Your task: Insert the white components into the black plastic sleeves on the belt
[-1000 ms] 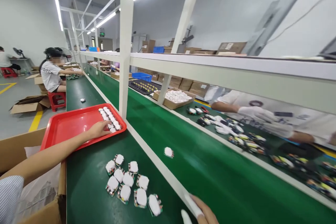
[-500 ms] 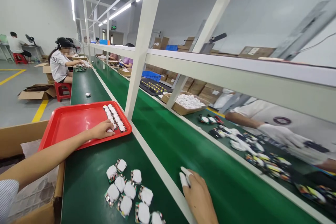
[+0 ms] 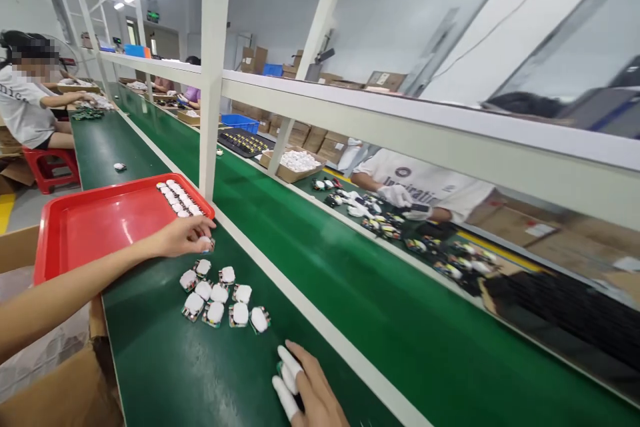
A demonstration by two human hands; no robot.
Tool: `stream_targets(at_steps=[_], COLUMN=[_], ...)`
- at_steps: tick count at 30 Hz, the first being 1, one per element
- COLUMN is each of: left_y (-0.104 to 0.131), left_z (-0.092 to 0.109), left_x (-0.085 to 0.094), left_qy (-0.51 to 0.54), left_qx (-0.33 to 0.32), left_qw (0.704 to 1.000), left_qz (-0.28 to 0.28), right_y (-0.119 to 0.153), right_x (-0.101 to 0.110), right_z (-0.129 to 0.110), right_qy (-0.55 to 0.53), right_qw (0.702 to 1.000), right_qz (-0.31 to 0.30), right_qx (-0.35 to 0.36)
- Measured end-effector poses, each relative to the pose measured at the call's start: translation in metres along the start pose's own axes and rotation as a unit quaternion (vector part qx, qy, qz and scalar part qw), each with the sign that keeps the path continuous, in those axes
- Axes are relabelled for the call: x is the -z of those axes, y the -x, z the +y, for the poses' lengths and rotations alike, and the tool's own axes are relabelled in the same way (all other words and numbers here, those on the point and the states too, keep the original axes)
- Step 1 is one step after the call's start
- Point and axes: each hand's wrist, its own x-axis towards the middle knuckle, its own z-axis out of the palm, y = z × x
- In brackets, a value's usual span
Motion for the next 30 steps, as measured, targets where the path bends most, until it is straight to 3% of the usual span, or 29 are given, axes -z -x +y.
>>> stream_targets(at_steps=[3, 6, 9, 12, 17, 22, 25, 27, 30], left_y=[-0.006, -0.017, -0.02, -0.013, 0.02, 0.077, 0.106, 0.112, 0.094], left_z=[0.015, 0.01, 0.001, -0.001, 0.012, 0.023, 0.014, 0.0, -0.029], left_x=[-0.038, -0.058, -0.059, -0.048, -0.011, 0.077, 0.125, 0.138, 0.127], left_qy=[-0.018, -0.041, -0.043, -0.017, 0.019, -0.01, -0.057, -0.104, -0.151], left_qx=[-0.028, -0.029, -0.013, -0.001, 0.034, 0.098, 0.144, 0.168, 0.191], left_qw=[0.998, 0.996, 0.994, 0.991, 0.992, 0.995, 0.986, 0.977, 0.967], left_qz=[-0.054, -0.072, -0.1, -0.134, -0.116, -0.002, 0.067, 0.08, 0.068], right_y=[0.013, 0.032, 0.047, 0.04, -0.011, -0.027, -0.023, -0.026, -0.034], right_x=[-0.004, -0.003, -0.004, -0.009, -0.021, -0.026, -0.031, -0.035, -0.045], right_z=[-0.014, -0.015, -0.011, -0.018, -0.059, -0.078, -0.079, -0.084, -0.098], right_qy=[0.039, 0.071, 0.101, 0.109, 0.062, 0.022, -0.016, -0.047, -0.073], right_qw=[0.999, 0.997, 0.994, 0.992, 0.994, 0.994, 0.99, 0.988, 0.985], right_qz=[0.021, 0.015, 0.022, 0.063, 0.088, 0.096, 0.093, 0.079, 0.063], right_qx=[-0.023, -0.024, -0.023, -0.013, 0.01, 0.058, 0.106, 0.125, 0.141])
